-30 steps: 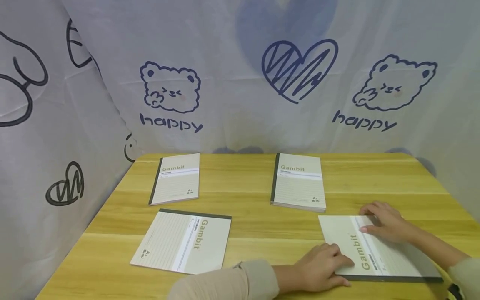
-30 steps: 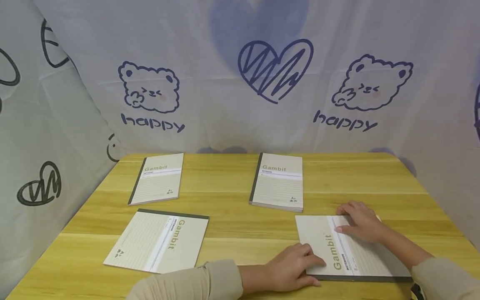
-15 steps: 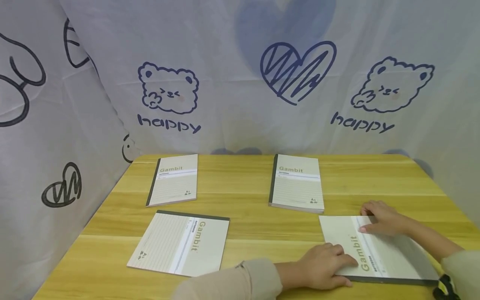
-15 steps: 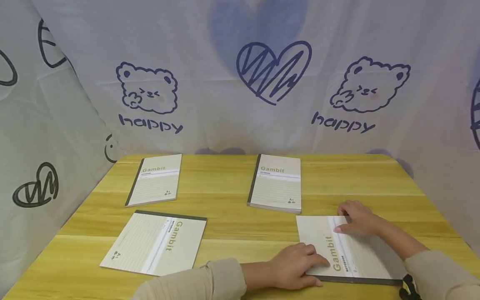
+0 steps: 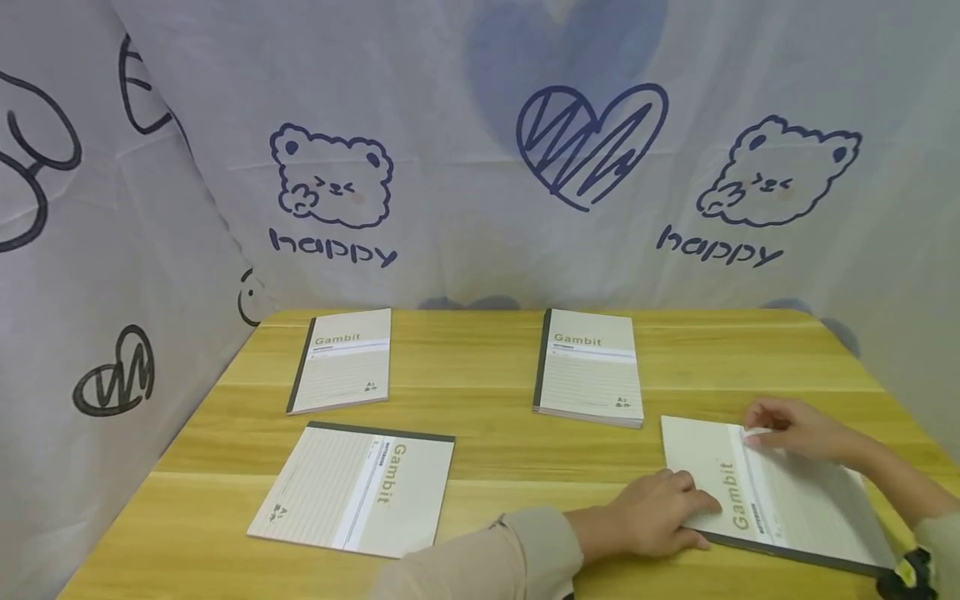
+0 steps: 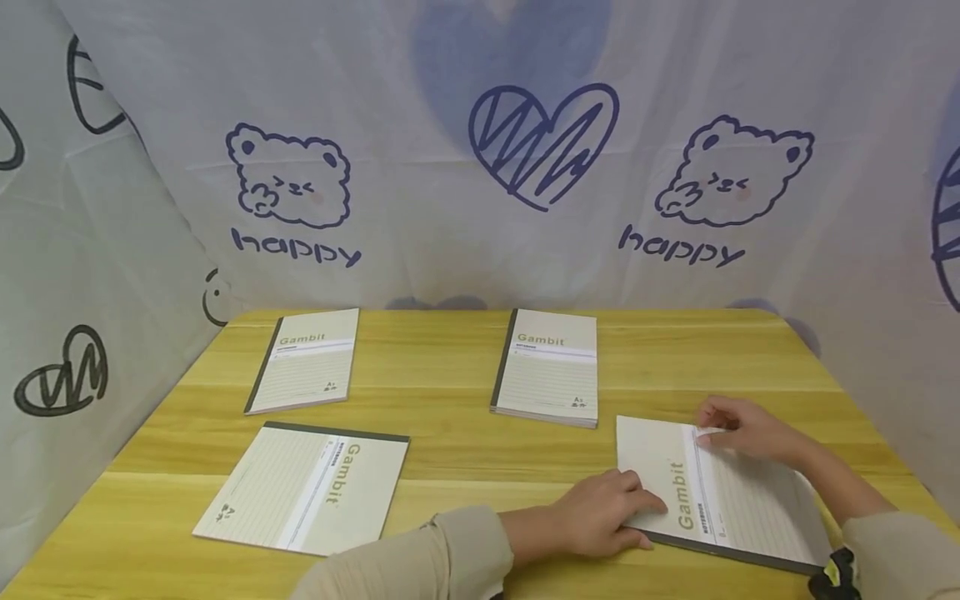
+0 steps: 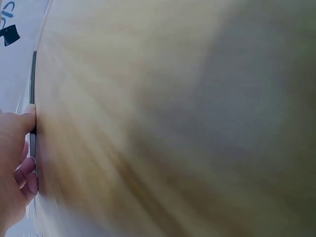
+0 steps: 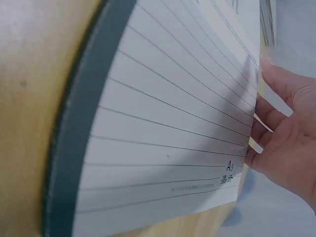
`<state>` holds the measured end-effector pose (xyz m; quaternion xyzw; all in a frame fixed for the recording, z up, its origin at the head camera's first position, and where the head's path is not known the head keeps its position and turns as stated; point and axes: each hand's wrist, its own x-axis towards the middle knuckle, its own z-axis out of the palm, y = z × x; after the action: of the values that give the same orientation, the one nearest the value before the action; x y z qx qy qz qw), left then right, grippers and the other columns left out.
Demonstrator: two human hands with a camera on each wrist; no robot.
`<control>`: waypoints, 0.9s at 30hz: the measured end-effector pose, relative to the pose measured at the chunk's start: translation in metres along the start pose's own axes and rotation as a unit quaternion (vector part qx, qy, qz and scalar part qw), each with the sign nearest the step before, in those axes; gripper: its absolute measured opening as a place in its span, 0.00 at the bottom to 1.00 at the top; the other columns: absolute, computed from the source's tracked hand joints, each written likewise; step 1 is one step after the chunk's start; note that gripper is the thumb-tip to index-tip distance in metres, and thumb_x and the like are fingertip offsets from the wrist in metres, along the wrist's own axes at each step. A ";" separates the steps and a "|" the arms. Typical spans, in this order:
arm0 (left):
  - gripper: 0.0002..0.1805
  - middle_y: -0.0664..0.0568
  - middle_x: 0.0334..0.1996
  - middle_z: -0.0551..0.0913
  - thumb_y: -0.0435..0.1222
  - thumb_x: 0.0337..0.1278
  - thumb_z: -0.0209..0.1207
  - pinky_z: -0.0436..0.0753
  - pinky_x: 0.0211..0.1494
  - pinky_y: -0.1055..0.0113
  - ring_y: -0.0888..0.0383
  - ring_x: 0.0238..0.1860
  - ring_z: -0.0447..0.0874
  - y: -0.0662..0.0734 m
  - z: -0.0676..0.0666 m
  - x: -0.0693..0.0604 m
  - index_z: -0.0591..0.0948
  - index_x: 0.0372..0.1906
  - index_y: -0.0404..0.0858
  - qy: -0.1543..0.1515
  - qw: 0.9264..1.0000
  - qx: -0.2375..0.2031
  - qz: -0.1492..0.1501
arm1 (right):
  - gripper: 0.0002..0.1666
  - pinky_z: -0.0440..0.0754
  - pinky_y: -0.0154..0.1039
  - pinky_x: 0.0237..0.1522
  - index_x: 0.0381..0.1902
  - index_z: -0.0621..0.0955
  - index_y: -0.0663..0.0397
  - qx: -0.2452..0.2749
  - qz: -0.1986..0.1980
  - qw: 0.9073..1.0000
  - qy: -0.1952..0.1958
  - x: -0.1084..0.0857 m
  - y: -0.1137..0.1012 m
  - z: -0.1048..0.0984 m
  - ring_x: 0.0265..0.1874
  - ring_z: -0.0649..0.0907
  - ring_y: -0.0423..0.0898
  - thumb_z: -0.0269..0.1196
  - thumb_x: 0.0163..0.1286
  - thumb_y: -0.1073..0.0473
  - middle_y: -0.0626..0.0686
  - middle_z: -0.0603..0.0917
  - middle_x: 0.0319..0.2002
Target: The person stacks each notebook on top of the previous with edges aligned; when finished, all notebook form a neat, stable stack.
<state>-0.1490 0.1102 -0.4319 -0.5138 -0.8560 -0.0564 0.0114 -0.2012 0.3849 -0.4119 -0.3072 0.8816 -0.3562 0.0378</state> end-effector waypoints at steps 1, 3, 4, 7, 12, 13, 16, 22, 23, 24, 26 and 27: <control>0.25 0.64 0.41 0.75 0.56 0.57 0.54 0.60 0.31 0.86 0.73 0.33 0.65 -0.001 0.000 0.001 0.74 0.59 0.55 0.001 1.000 -0.002 -0.004 | 0.07 0.67 0.27 0.26 0.33 0.74 0.61 -0.003 0.002 1.000 -0.003 0.000 0.000 -0.002 0.28 0.72 0.28 0.61 0.58 0.74 0.37 0.77 0.29; 0.24 0.63 0.41 0.75 0.55 0.56 0.55 0.61 0.31 0.86 0.73 0.34 0.66 -0.002 0.000 0.003 0.75 0.58 0.55 0.007 1.000 -0.007 -0.011 | 0.06 0.66 0.27 0.26 0.31 0.75 0.60 -0.010 0.015 1.000 -0.011 0.000 0.000 -0.006 0.28 0.71 0.28 0.60 0.59 0.73 0.35 0.78 0.29; 0.24 0.63 0.41 0.76 0.55 0.56 0.56 0.61 0.32 0.86 0.73 0.34 0.66 -0.003 0.000 0.004 0.75 0.58 0.54 0.011 1.000 -0.009 -0.014 | 0.05 0.66 0.27 0.26 0.31 0.76 0.60 -0.014 0.023 0.999 -0.018 0.000 -0.001 -0.009 0.28 0.71 0.28 0.60 0.59 0.73 0.34 0.78 0.29; 0.24 0.62 0.41 0.76 0.54 0.56 0.56 0.61 0.33 0.86 0.73 0.35 0.67 -0.005 -0.001 0.007 0.76 0.57 0.53 0.020 0.999 -0.014 -0.023 | 0.03 0.65 0.26 0.27 0.30 0.77 0.59 -0.028 0.052 0.998 -0.038 0.001 -0.004 -0.017 0.28 0.70 0.27 0.59 0.61 0.71 0.34 0.78 0.30; 0.23 0.62 0.41 0.76 0.53 0.56 0.57 0.63 0.36 0.86 0.72 0.37 0.69 -0.008 -0.001 0.012 0.76 0.56 0.52 0.031 0.999 -0.012 -0.031 | 0.03 0.68 0.20 0.34 0.31 0.79 0.59 -0.041 0.088 0.993 -0.061 0.001 -0.008 -0.029 0.36 0.71 0.20 0.59 0.61 0.70 0.40 0.81 0.32; 0.23 0.61 0.41 0.76 0.52 0.55 0.58 0.63 0.36 0.86 0.72 0.38 0.69 -0.008 -0.001 0.012 0.76 0.56 0.52 0.035 0.999 -0.010 -0.034 | 0.03 0.69 0.19 0.35 0.31 0.79 0.58 -0.045 0.092 0.993 -0.062 0.001 -0.009 -0.031 0.37 0.71 0.19 0.60 0.60 0.69 0.42 0.82 0.32; 0.23 0.61 0.41 0.77 0.51 0.55 0.59 0.65 0.36 0.85 0.71 0.37 0.70 -0.011 -0.001 0.013 0.76 0.56 0.51 0.048 0.998 -0.009 -0.051 | 0.03 0.71 0.21 0.35 0.31 0.80 0.56 -0.069 0.108 0.990 -0.058 0.001 -0.013 -0.038 0.36 0.71 0.20 0.61 0.60 0.68 0.43 0.82 0.33; 0.22 0.60 0.43 0.76 0.47 0.55 0.60 0.65 0.36 0.85 0.71 0.36 0.69 -0.018 -0.003 0.010 0.76 0.56 0.48 0.080 0.992 -0.028 -0.094 | 0.03 0.71 0.26 0.32 0.32 0.82 0.53 -0.123 0.158 0.979 -0.030 0.000 -0.025 -0.051 0.32 0.71 0.25 0.62 0.61 0.64 0.35 0.80 0.34; 0.22 0.59 0.43 0.76 0.46 0.55 0.61 0.65 0.36 0.85 0.71 0.36 0.69 -0.019 -0.003 0.010 0.76 0.56 0.48 0.087 0.991 -0.035 -0.100 | 0.03 0.71 0.26 0.32 0.33 0.83 0.53 -0.130 0.169 0.977 -0.022 0.000 -0.027 -0.053 0.32 0.71 0.25 0.62 0.61 0.64 0.35 0.81 0.34; 0.21 0.59 0.42 0.76 0.45 0.55 0.61 0.65 0.36 0.85 0.71 0.36 0.69 -0.020 -0.003 0.009 0.76 0.55 0.47 0.096 0.989 -0.041 -0.108 | 0.04 0.70 0.26 0.32 0.33 0.83 0.53 -0.135 0.176 0.975 -0.015 0.000 -0.029 -0.055 0.31 0.71 0.25 0.61 0.61 0.64 0.36 0.81 0.34; 0.21 0.59 0.41 0.76 0.44 0.55 0.60 0.65 0.35 0.86 0.71 0.35 0.69 -0.022 -0.002 0.007 0.76 0.55 0.47 0.112 0.985 -0.048 -0.123 | 0.05 0.69 0.27 0.31 0.35 0.83 0.54 -0.135 0.192 0.972 -0.003 -0.001 -0.033 -0.058 0.31 0.71 0.26 0.61 0.62 0.64 0.37 0.82 0.34; 0.20 0.59 0.39 0.76 0.43 0.55 0.61 0.64 0.34 0.86 0.71 0.34 0.69 -0.023 -0.002 0.005 0.77 0.54 0.46 0.118 0.984 -0.051 -0.126 | 0.06 0.68 0.27 0.31 0.36 0.83 0.55 -0.134 0.196 0.971 0.003 -0.001 -0.034 -0.059 0.30 0.70 0.27 0.60 0.62 0.64 0.38 0.82 0.34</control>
<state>-0.1716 0.1042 -0.4317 -0.3913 -0.9026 -0.1611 0.0791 -0.2003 0.4023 -0.3459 -0.1293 0.9646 -0.2209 0.0631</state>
